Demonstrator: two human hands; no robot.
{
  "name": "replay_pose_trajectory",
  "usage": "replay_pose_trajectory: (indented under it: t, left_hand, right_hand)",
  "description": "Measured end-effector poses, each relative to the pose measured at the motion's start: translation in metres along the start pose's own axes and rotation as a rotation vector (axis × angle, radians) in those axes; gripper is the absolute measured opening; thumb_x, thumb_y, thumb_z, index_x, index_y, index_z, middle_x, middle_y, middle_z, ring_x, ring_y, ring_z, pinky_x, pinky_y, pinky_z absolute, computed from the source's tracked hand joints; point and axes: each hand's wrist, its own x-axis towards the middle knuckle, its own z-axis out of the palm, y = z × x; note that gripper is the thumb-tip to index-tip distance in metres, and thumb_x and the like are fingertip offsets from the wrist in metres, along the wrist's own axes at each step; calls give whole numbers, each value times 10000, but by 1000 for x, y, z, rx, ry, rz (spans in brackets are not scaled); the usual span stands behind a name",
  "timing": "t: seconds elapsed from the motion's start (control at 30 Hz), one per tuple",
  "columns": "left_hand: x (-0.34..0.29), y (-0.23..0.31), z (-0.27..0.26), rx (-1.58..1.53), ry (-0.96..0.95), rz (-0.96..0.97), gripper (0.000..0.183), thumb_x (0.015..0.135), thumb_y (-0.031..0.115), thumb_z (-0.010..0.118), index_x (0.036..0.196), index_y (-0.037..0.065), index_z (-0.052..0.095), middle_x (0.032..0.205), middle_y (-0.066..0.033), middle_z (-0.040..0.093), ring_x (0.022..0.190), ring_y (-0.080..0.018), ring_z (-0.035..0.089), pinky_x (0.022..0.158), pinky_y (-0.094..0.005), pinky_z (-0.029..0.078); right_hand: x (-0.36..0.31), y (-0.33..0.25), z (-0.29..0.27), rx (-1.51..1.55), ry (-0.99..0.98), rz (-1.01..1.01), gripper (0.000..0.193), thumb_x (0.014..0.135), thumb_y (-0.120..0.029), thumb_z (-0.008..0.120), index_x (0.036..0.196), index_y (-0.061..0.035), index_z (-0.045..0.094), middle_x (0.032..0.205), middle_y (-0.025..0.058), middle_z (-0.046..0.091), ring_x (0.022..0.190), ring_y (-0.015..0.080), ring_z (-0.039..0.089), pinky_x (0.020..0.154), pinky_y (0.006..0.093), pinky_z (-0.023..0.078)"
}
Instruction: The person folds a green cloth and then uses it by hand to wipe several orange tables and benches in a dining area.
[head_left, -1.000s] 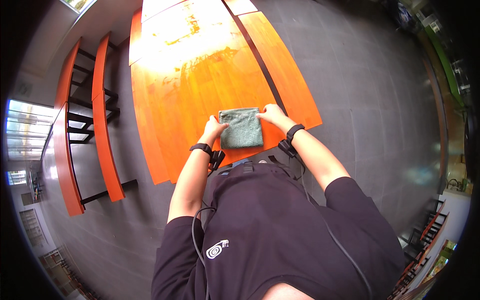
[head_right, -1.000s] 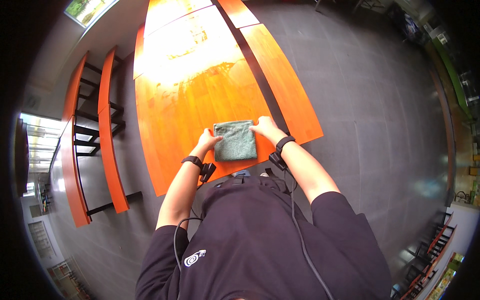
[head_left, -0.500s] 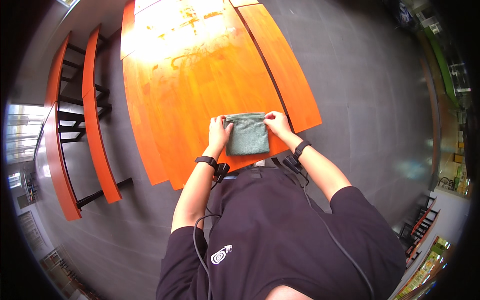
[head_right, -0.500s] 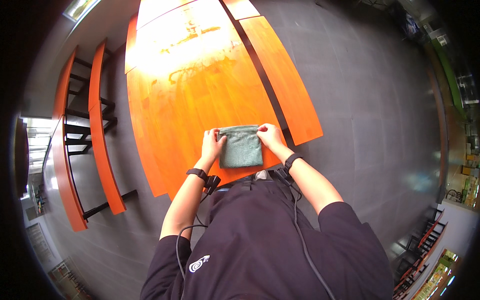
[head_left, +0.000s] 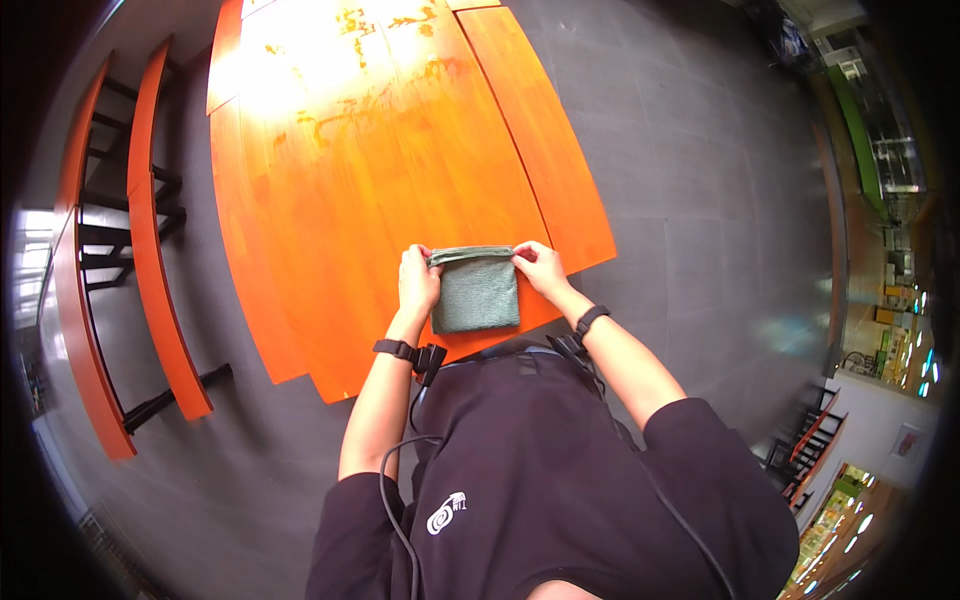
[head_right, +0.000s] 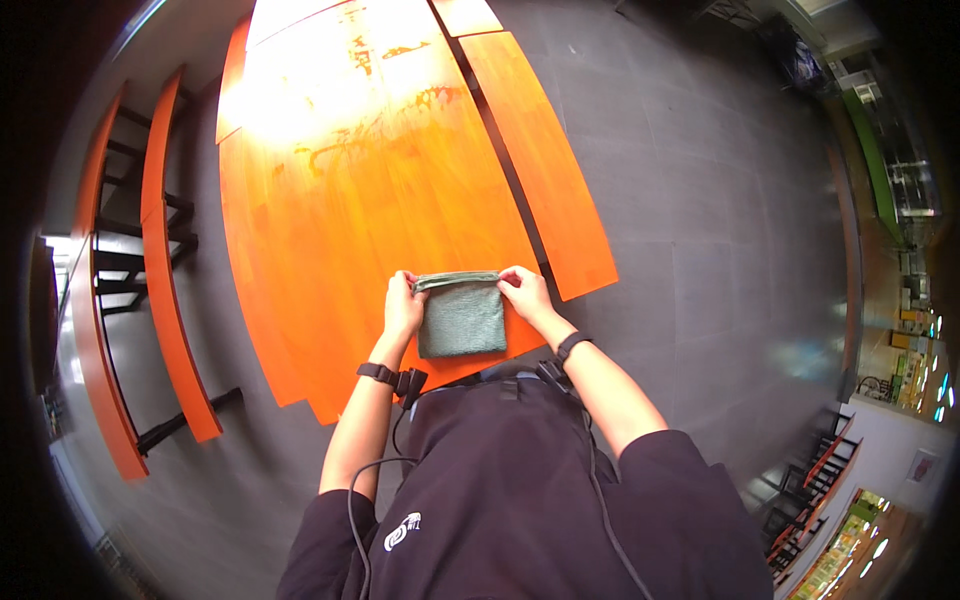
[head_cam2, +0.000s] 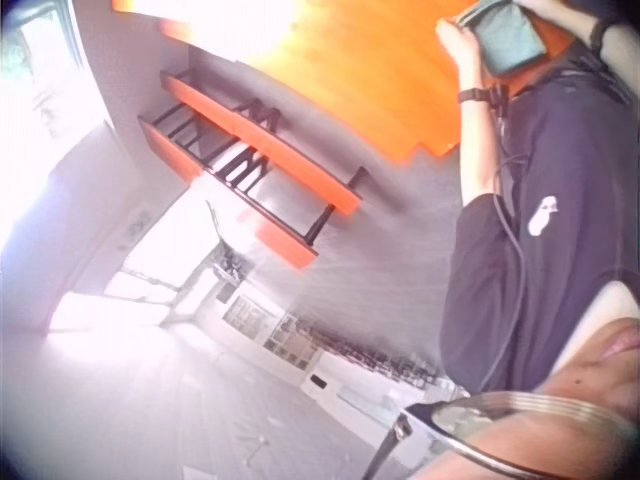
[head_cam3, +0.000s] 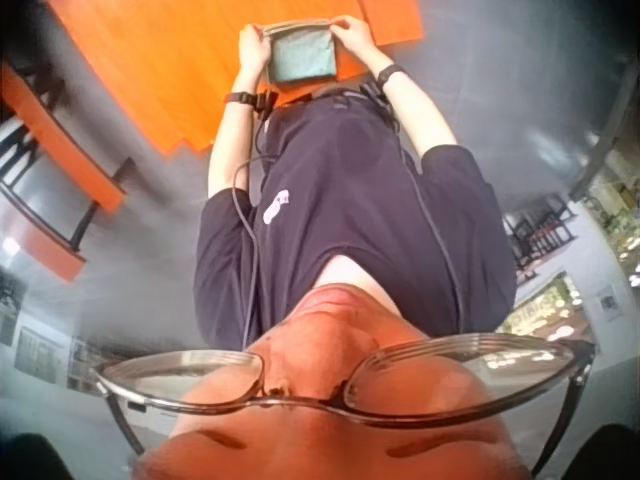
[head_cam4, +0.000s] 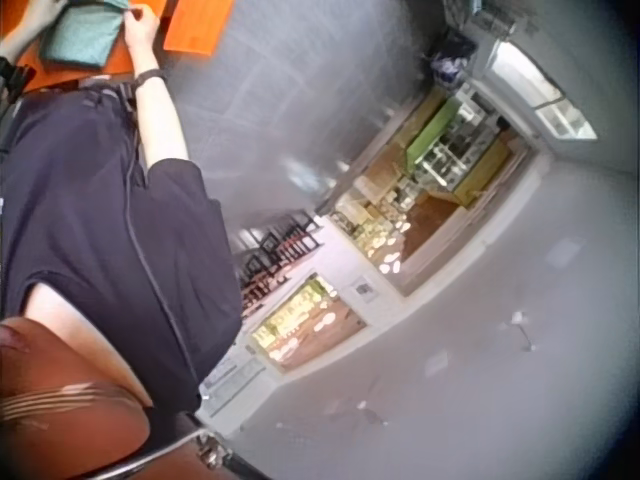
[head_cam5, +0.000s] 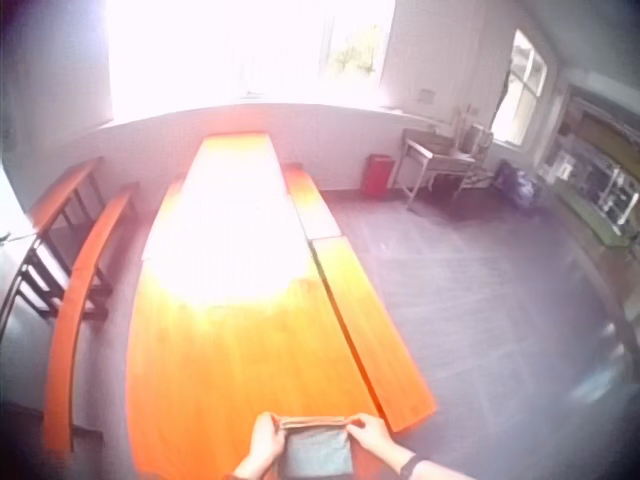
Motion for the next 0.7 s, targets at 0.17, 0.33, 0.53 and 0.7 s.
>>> replay_pose_trajectory:
  t: [0.17, 0.33, 0.53, 0.7]
  left_hand:
    - [-6, 16, 12, 146, 136, 10, 292, 862, 127, 669, 1093, 38, 514, 1090, -177, 553, 1037, -366, 553, 878, -444, 457]
    - [-39, 33, 23, 554, 352, 302, 325, 869, 120, 647, 1179, 86, 556, 1274, -153, 523, 1193, -343, 489, 953, -476, 399]
    - [-104, 38, 84, 739, 187, 325, 581, 946, 399, 549, 1421, 81, 447, 1550, -209, 291, 1448, -381, 237, 1178, -531, 167]
    - [-126, 24, 132, 803, 347, 168, 596, 990, 400, 443, 1491, 84, 367, 1593, -191, 221, 1480, -355, 183, 1193, -509, 126]
  right_hand:
    - [22, -7, 10, -202, 93, 113, 179, 811, -104, 740, 946, -11, 669, 803, 81, 698, 749, 151, 661, 700, 295, 535]
    - [5, -13, 18, -481, 116, -37, 196, 877, -244, 646, 952, -63, 659, 863, 191, 695, 857, 381, 671, 789, 461, 537]
    - [-9, 22, -70, -527, -544, -407, 265, 822, -194, 669, 1059, -83, 703, 934, 168, 716, 887, 328, 695, 807, 413, 545]
    - [-32, 65, -191, -612, -651, -344, 302, 815, -207, 640, 1082, -80, 702, 952, 144, 725, 902, 311, 694, 810, 406, 543]
